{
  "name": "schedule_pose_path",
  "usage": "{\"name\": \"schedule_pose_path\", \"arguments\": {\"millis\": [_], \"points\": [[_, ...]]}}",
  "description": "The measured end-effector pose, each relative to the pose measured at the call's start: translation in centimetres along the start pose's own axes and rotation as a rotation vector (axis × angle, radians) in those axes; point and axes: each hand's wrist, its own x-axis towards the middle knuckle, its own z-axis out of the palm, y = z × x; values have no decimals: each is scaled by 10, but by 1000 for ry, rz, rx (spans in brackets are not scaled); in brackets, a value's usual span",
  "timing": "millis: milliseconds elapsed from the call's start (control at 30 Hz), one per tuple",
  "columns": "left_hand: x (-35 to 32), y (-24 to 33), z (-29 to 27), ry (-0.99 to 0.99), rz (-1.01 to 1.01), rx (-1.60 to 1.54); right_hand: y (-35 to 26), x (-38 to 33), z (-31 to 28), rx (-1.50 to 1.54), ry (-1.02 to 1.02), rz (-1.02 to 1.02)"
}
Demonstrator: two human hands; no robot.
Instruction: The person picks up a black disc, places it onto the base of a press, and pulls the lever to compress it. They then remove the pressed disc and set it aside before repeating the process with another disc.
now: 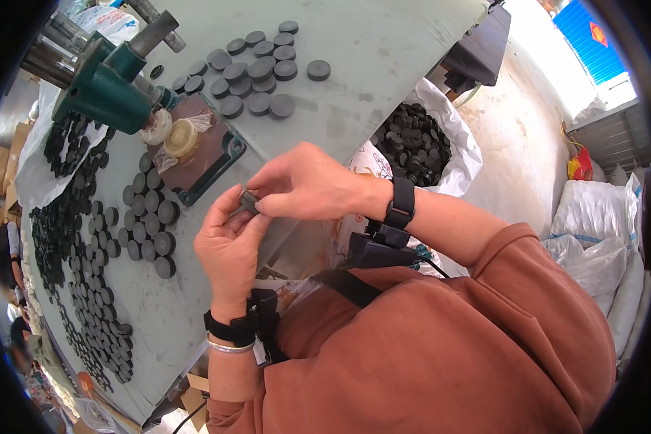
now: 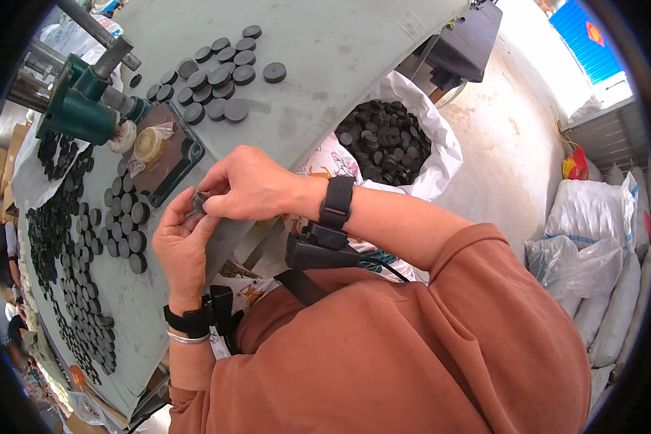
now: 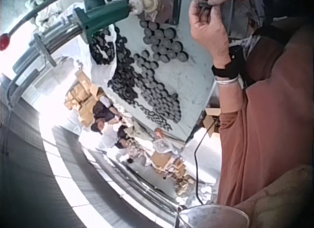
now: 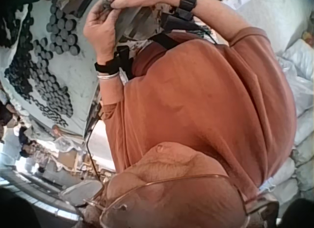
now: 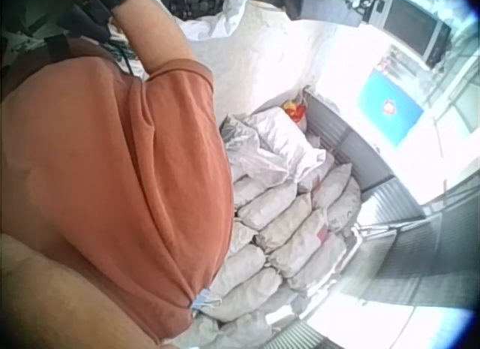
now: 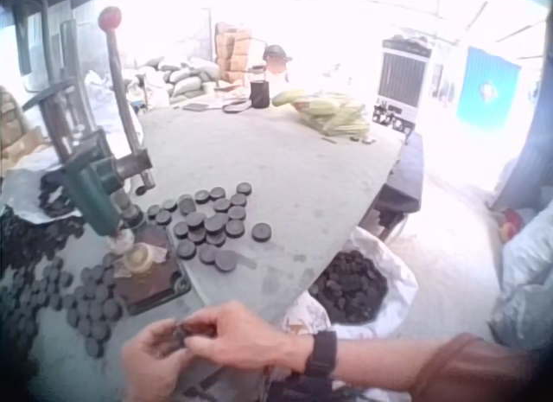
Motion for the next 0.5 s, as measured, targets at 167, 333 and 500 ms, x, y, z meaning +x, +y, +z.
{"name": "schedule_pose_path", "arguments": {"millis": [167, 333, 500], "points": [[-2, -1, 1, -19, 43, 103, -4, 4, -4, -52, -23, -10], [-3, -7, 1, 4, 164, 283, -10, 3, -4, -81, -46, -38], [-4, -13, 2, 21, 232, 278, -12, 0, 2, -135, -22, -43]]}}
